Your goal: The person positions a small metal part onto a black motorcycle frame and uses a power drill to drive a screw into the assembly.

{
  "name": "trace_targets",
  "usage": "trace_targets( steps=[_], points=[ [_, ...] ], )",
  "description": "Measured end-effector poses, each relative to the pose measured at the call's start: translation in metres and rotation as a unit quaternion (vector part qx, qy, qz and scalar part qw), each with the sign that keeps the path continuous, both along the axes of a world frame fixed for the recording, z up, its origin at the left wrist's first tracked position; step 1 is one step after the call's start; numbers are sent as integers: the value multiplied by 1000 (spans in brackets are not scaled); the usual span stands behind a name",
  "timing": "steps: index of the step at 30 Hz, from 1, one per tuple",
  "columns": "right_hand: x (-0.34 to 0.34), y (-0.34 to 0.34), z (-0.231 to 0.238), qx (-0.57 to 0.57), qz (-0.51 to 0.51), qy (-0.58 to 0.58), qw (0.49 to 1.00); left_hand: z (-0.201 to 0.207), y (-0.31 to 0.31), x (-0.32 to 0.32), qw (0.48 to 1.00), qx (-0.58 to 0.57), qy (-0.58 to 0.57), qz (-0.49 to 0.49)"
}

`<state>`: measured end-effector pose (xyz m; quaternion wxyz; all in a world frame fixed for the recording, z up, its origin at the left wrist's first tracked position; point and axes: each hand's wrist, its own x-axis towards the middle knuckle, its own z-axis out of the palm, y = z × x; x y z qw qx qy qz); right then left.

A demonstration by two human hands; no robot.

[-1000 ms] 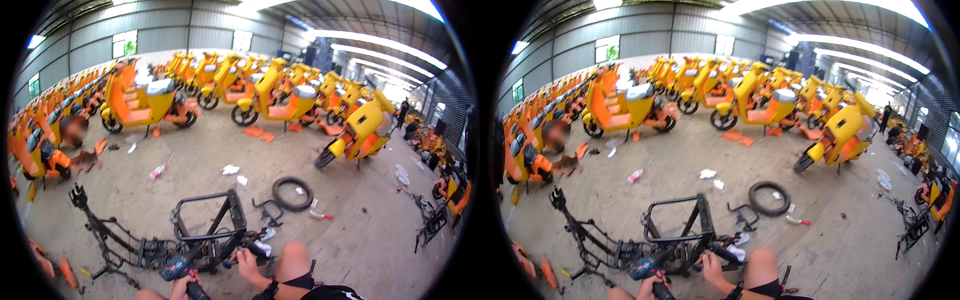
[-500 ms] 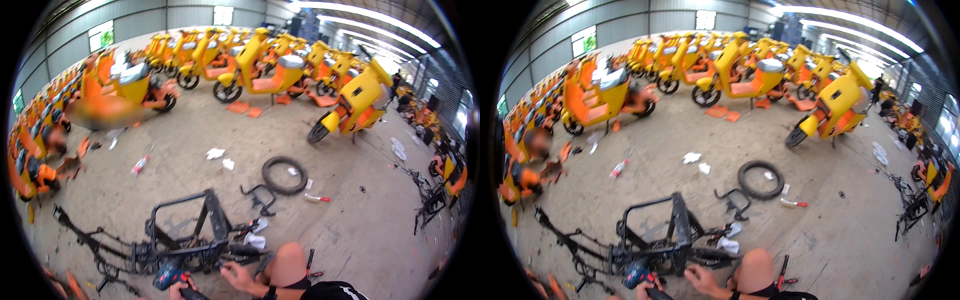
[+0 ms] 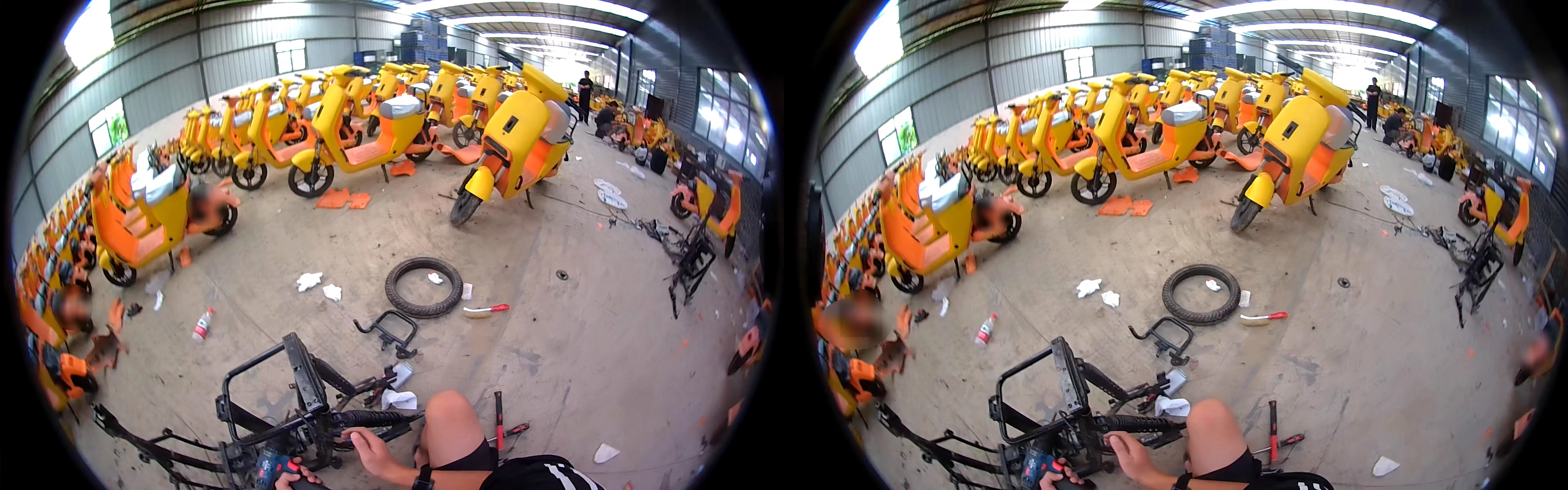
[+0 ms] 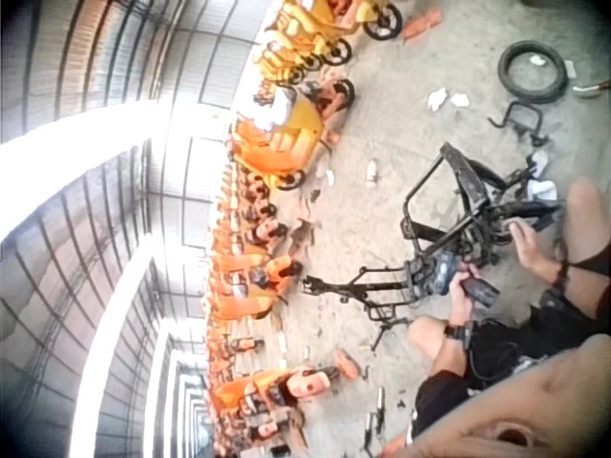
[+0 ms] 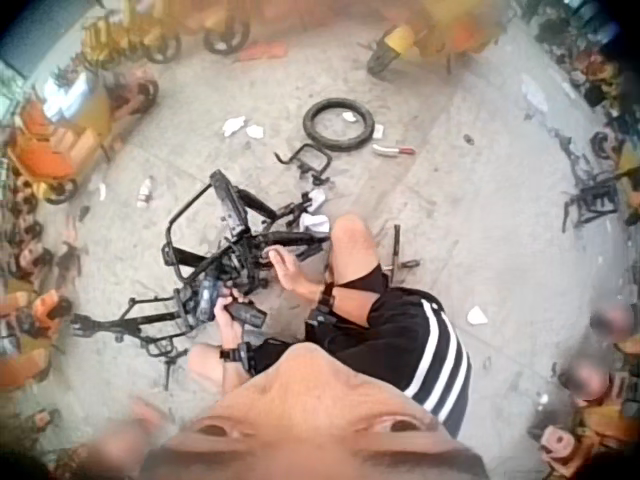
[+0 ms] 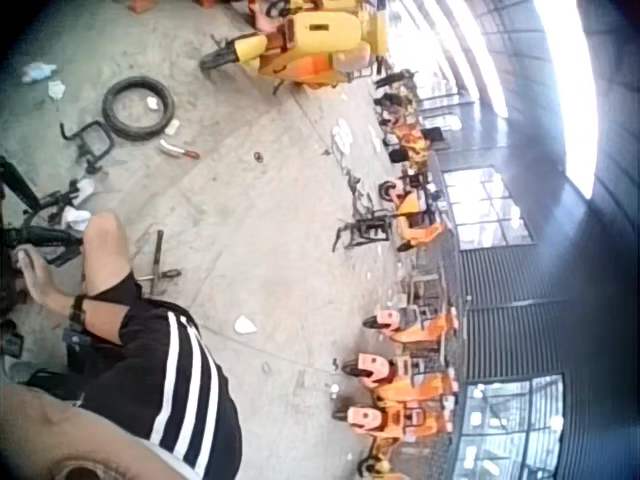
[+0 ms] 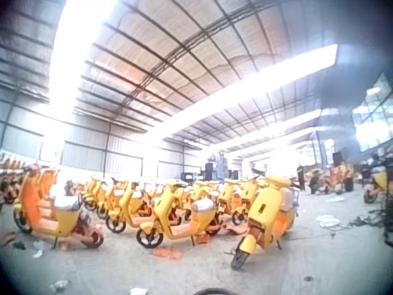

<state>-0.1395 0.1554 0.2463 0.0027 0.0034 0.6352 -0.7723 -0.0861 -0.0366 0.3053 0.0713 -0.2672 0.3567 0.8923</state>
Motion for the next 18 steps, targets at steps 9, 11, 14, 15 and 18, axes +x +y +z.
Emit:
trace_targets(
  steps=[9, 11, 14, 15, 18],
  points=[
    [-31, 15, -21, -84, -133, -67, 985, 15, 7, -6, 999, 8, 7, -31],
    [-43, 18, -15, -124, -155, -143, 970, 20, 5, -8, 999, 22, -20, -32],
    [-70, 25, 5, -176, -174, -177, 953, 29, 5, -10, 998, 38, -30, -37],
    [-80, 23, 12, -153, -170, -185, 956, 31, 3, -9, 999, 23, -29, -32],
    [-119, 30, 29, -116, -164, -141, 970, 28, 8, -12, 999, -10, 18, -39]
  ],
)
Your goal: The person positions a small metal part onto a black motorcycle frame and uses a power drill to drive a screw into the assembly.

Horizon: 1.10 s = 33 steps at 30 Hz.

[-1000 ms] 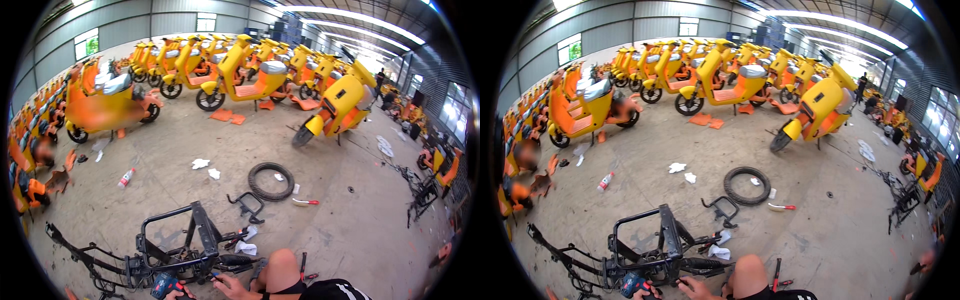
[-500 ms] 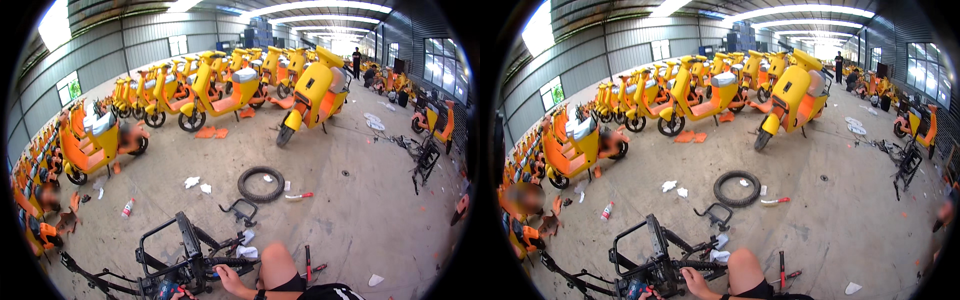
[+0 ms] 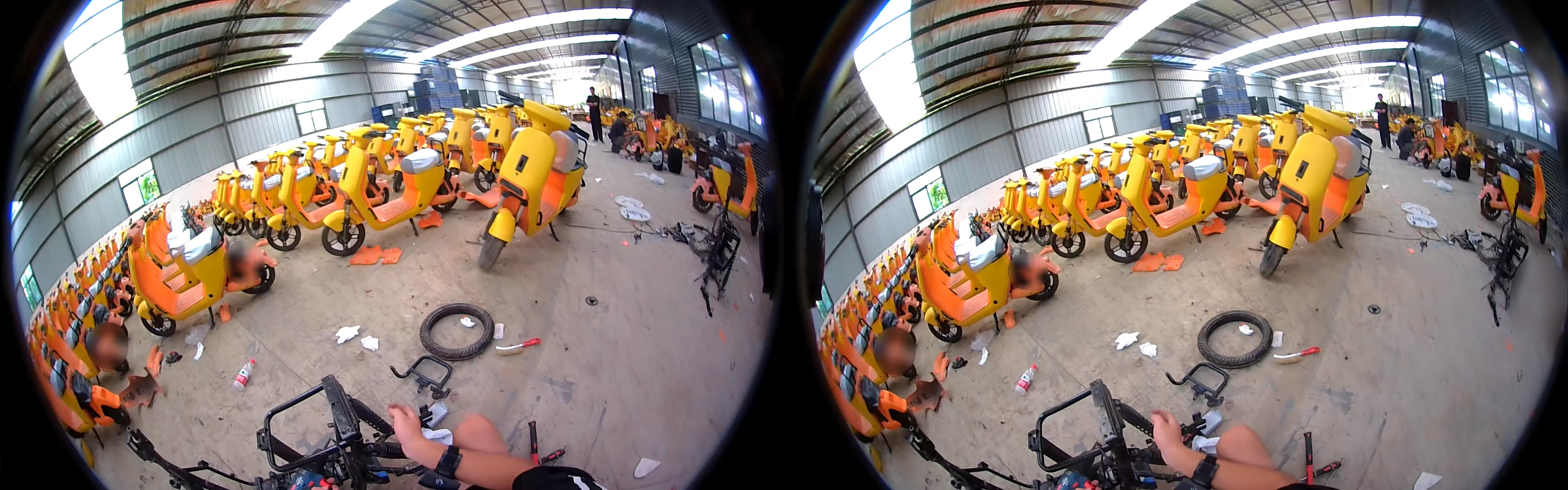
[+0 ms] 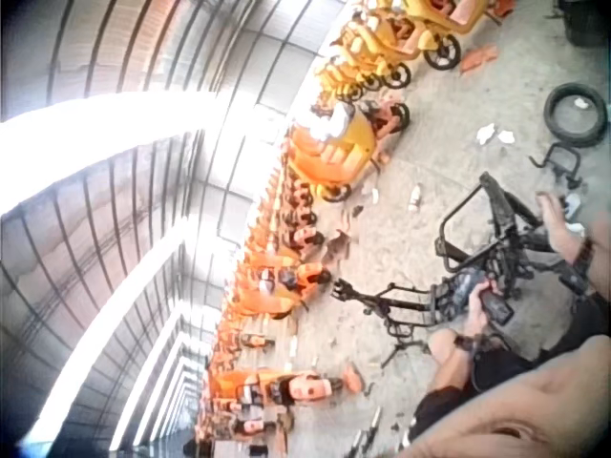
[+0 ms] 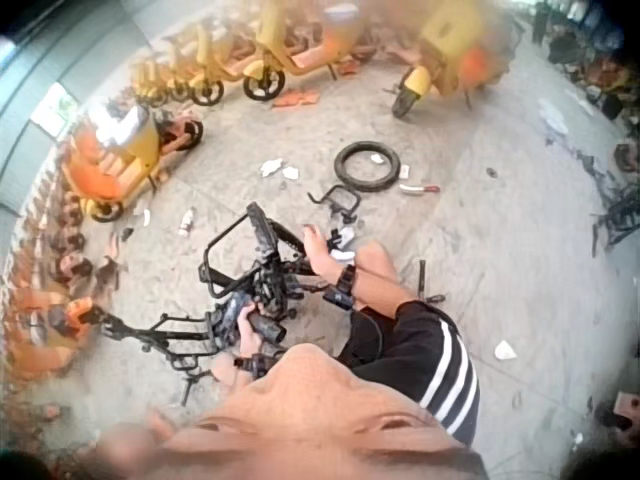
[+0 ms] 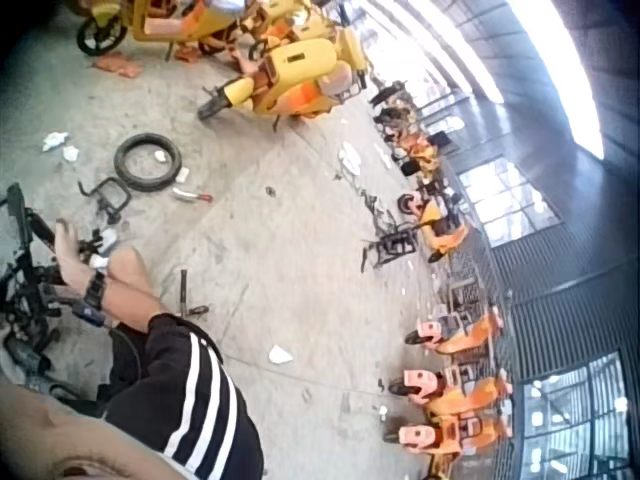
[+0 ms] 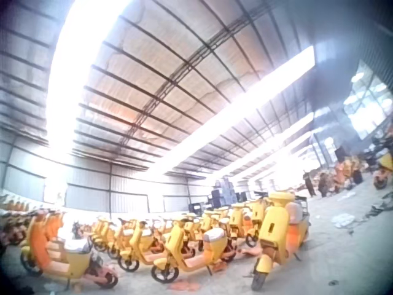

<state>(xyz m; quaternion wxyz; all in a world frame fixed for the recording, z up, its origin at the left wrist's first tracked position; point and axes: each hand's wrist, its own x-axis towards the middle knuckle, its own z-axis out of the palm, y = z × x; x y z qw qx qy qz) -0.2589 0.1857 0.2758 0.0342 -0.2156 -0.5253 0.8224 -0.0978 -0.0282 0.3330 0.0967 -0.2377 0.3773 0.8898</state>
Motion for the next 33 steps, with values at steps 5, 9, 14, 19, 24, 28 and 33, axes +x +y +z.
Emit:
trace_targets(
  steps=[5, 9, 14, 19, 24, 28, 33],
  points=[
    [-65, 2, 1, -89, 63, -49, 993, 2, 19, -11, 997, 82, 12, -2],
    [-60, -7, -8, -208, 186, -191, 941, -18, 12, -14, 992, 123, 5, -19],
    [-43, -25, 10, -218, 251, -179, 926, -55, -4, -25, 984, 174, -23, -42],
    [-47, -28, 3, -211, 331, -148, 908, -45, -10, -44, 985, 156, -46, -62],
    [-48, -34, 15, -198, 361, -141, 900, -51, -23, -66, 979, 169, -58, -98],
    [-52, -37, 7, -204, 353, -156, 899, -64, -35, -81, 977, 151, -46, -140],
    [-59, -28, -12, -239, 341, -108, 903, -69, -38, -97, 954, 241, -43, -170]
  ],
)
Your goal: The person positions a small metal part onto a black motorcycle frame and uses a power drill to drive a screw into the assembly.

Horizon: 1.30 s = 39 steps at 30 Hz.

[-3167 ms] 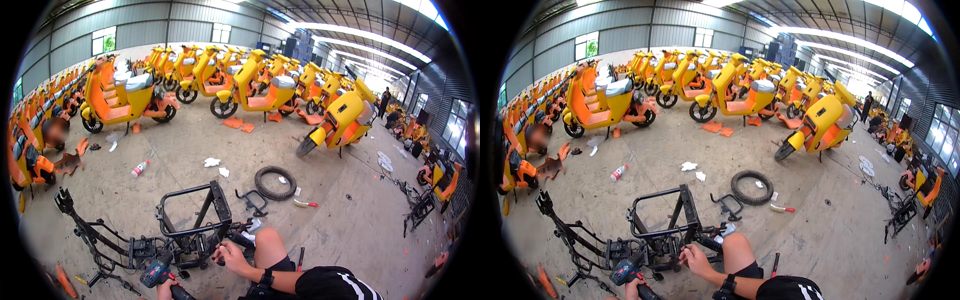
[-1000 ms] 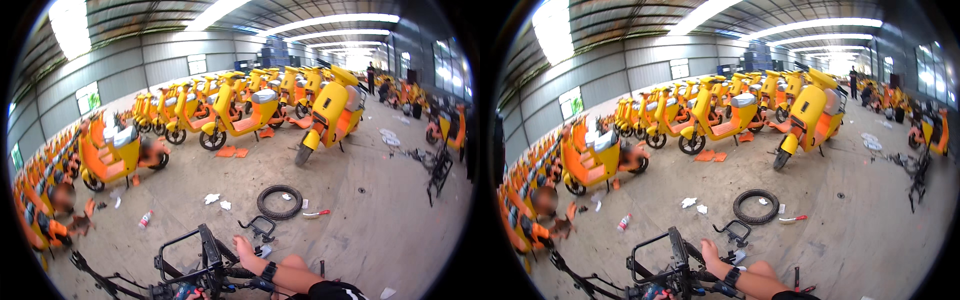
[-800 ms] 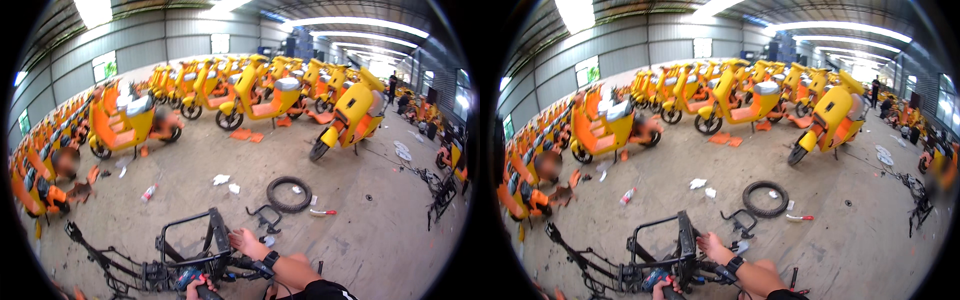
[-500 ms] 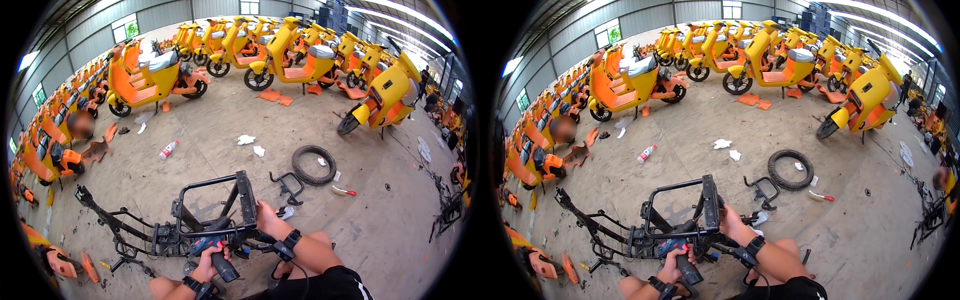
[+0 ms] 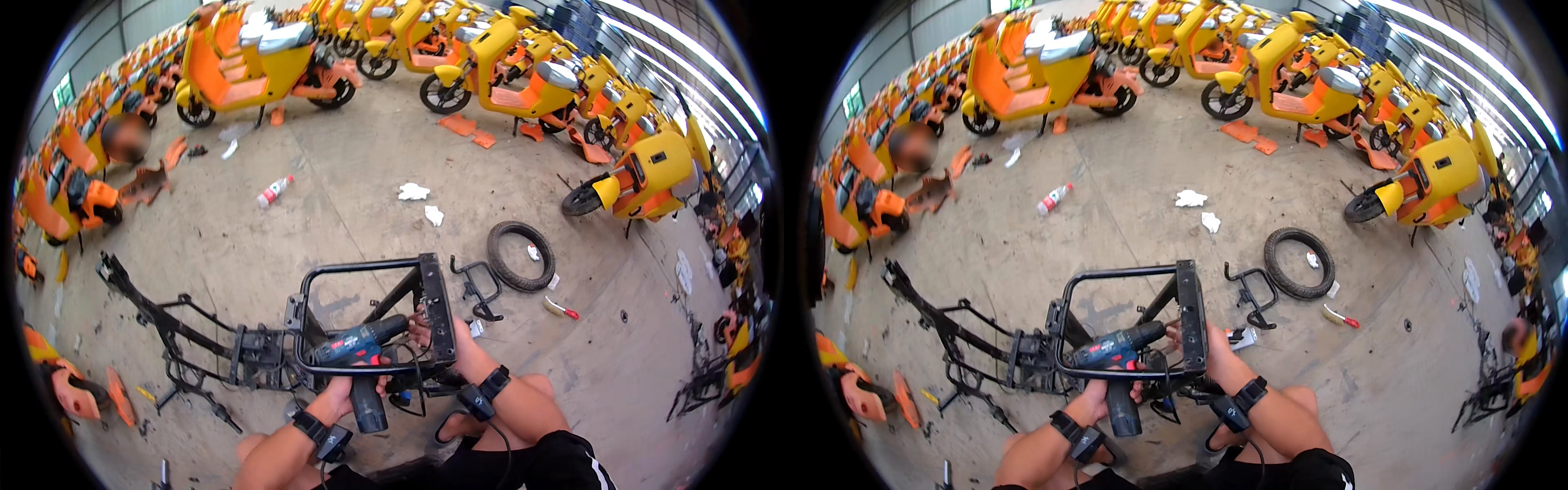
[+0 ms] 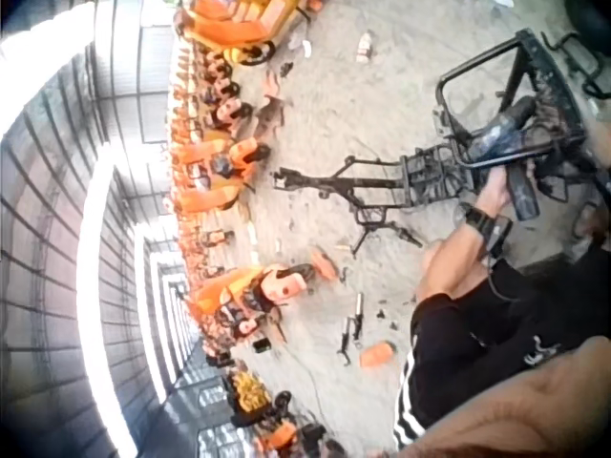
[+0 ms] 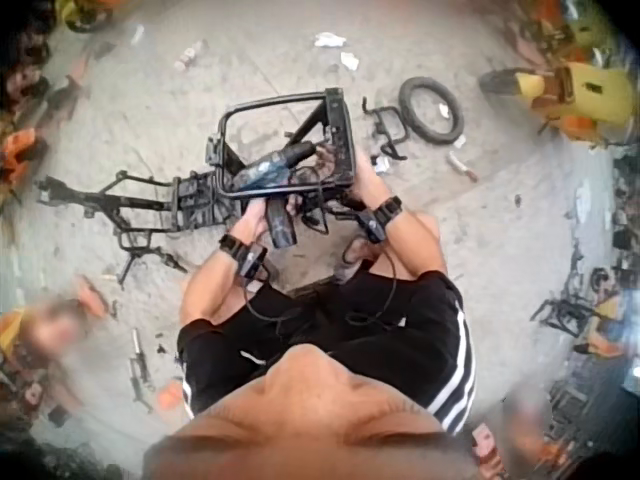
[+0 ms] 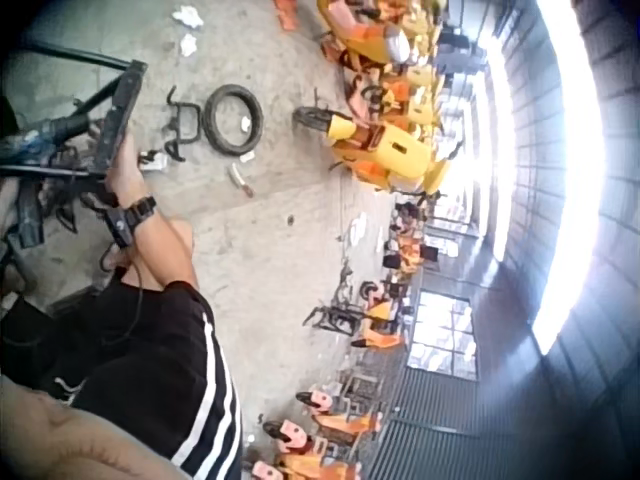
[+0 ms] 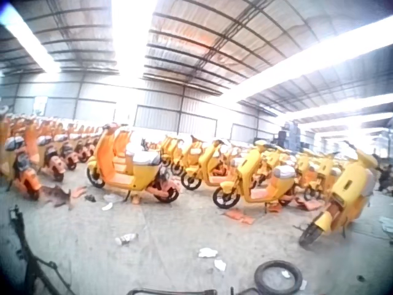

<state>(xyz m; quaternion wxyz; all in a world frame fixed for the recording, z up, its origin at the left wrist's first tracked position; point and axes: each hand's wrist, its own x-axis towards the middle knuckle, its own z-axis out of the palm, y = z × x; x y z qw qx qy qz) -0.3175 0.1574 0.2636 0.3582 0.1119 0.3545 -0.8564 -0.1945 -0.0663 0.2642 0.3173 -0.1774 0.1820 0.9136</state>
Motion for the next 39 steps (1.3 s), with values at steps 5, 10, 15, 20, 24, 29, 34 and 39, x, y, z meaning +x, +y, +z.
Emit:
trace_targets(
  steps=[5, 10, 15, 20, 24, 29, 34, 39],
  points=[
    [-1, -5, 11, 8, -22, -20, 1000, 8, -12, -14, 988, -150, -11, -35],
    [1, -7, -3, -11, -45, -23, 999, 25, -26, -26, 963, -262, 35, -48],
    [1, -7, -2, -38, -64, -55, 996, 17, -21, -35, 891, -413, 188, 6],
    [5, -12, -1, 43, -93, -45, 994, -2, -23, -36, 809, -521, 266, 55],
    [7, 1, -17, -2, -89, -58, 994, -9, -17, -31, 803, -519, 279, 93],
    [8, 0, -21, 52, -82, -47, 994, -20, -15, -26, 813, -487, 284, 144],
    [4, 9, -37, 19, -40, -51, 998, -8, -6, -15, 820, -497, 228, 171],
    [4, -2, -14, 91, -49, -25, 994, 4, -7, 5, 891, -445, 60, 69]
  ],
)
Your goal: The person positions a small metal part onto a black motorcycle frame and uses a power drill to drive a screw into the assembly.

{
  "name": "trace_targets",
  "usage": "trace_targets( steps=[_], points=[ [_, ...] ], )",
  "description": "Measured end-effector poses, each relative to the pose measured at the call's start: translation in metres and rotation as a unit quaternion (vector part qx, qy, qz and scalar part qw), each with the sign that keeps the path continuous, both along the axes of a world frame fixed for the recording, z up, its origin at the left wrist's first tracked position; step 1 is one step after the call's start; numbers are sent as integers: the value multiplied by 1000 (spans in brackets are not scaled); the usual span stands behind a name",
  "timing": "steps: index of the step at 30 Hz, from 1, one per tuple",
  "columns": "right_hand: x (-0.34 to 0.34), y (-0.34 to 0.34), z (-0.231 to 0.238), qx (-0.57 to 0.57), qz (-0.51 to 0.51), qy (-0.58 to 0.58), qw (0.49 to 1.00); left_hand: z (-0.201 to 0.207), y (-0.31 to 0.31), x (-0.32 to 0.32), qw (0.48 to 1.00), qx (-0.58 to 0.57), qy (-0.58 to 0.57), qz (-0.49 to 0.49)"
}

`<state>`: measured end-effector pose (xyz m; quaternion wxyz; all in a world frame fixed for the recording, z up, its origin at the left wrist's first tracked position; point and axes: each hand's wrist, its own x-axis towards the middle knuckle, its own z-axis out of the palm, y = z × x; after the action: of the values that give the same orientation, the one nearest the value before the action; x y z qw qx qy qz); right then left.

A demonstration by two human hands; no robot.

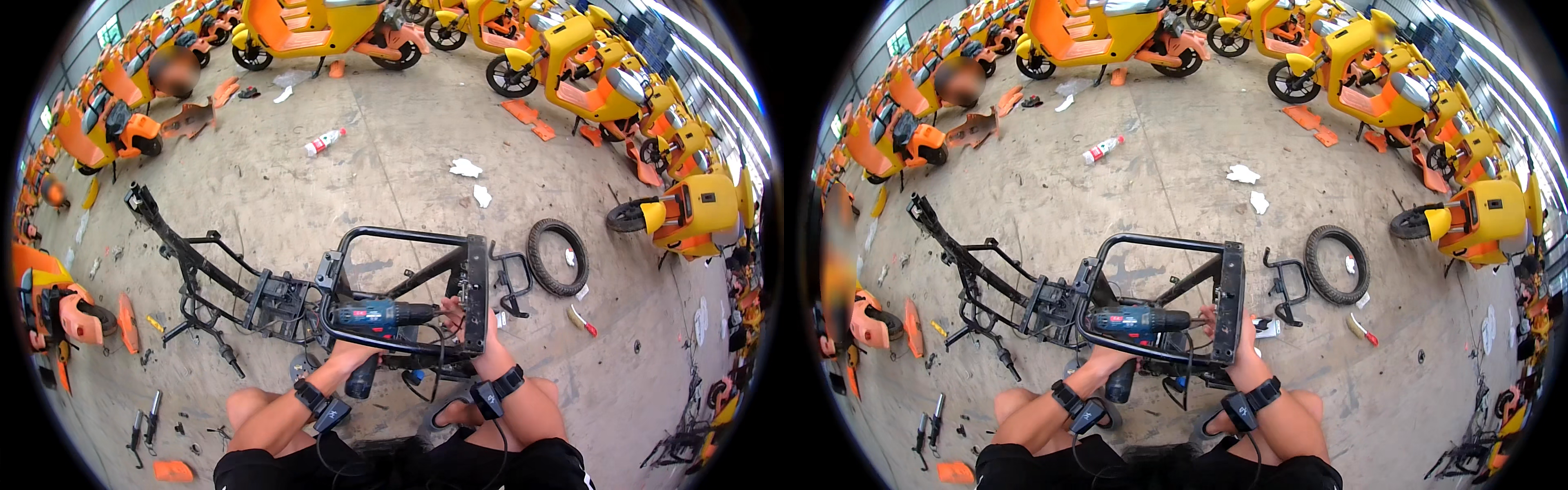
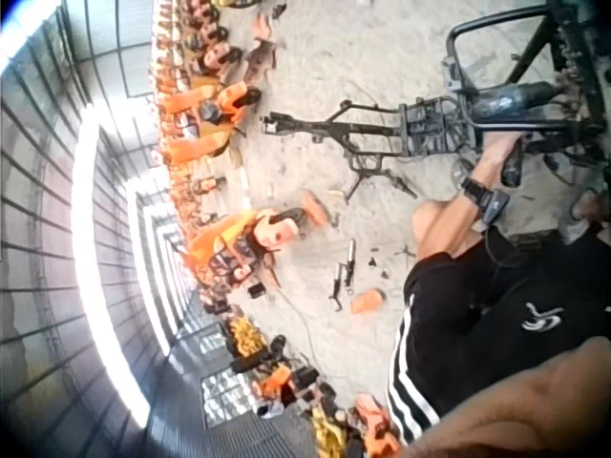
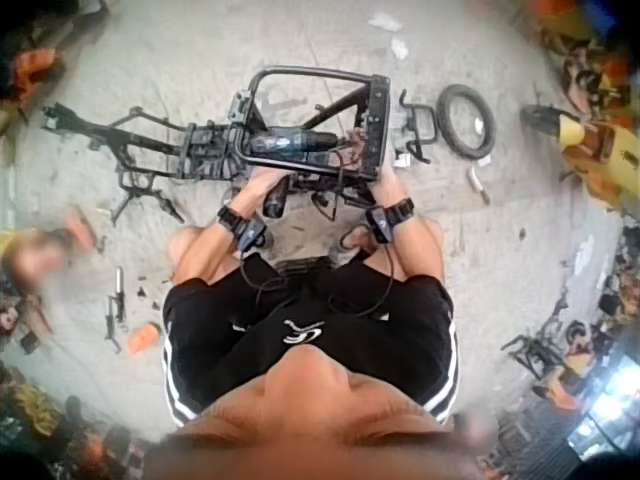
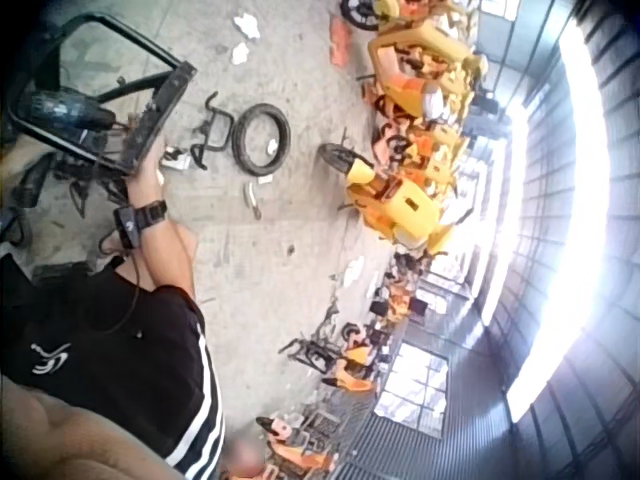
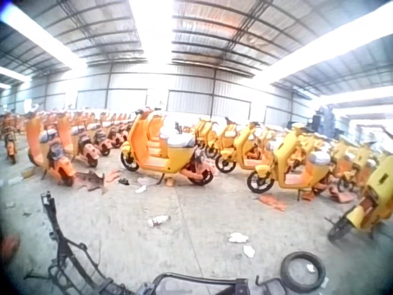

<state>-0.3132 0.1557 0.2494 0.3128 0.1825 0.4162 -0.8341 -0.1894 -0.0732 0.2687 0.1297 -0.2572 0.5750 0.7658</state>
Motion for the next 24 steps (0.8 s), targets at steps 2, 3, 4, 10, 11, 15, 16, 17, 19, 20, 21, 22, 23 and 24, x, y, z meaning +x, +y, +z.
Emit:
trace_targets(
  steps=[2, 3, 4, 10, 11, 15, 16, 17, 19, 20, 21, 22, 23, 24],
  points=[
    [-4, -3, 1, 11, -12, 11, 1000, 6, -4, 14, 1000, -12, 12, 10],
    [0, -6, 13, 21, -20, 23, 999, 14, -3, 19, 999, -27, 7, 25],
    [2, -9, 17, 34, -31, 37, 998, 25, -7, 23, 999, -20, -48, 12],
    [1, -5, 14, -20, -29, 42, 998, 39, -17, 83, 968, 137, -179, 113],
    [1, -4, 15, -14, -29, 46, 998, 39, -21, 100, 962, 174, -173, 121],
    [8, -15, 52, 3, -42, 30, 999, 66, -33, 164, 943, 204, -178, 195],
    [10, -15, 57, 12, -39, 26, 999, 68, -39, 178, 949, 182, -159, 200],
    [10, -13, 59, 24, -38, 28, 999, 78, -42, 182, 956, 165, -139, 200],
    [11, -17, 73, 14, -48, 9, 999, 105, -49, 178, 961, 133, -148, 195],
    [11, -15, 78, 20, -50, 4, 999, 118, -51, 168, 958, 127, -175, 190],
    [10, -12, 76, 21, -37, 23, 999, 131, -48, 147, 968, 110, -123, 189],
    [8, -12, 81, 38, -41, 15, 998, 145, -44, 124, 974, 97, -72, 190],
    [5, -9, 85, 56, -18, 54, 997, 158, -40, 100, 978, 82, -21, 189],
    [3, -9, 91, 72, 15, 89, 993, 162, -41, 85, 983, 25, 34, 178]
  ],
)
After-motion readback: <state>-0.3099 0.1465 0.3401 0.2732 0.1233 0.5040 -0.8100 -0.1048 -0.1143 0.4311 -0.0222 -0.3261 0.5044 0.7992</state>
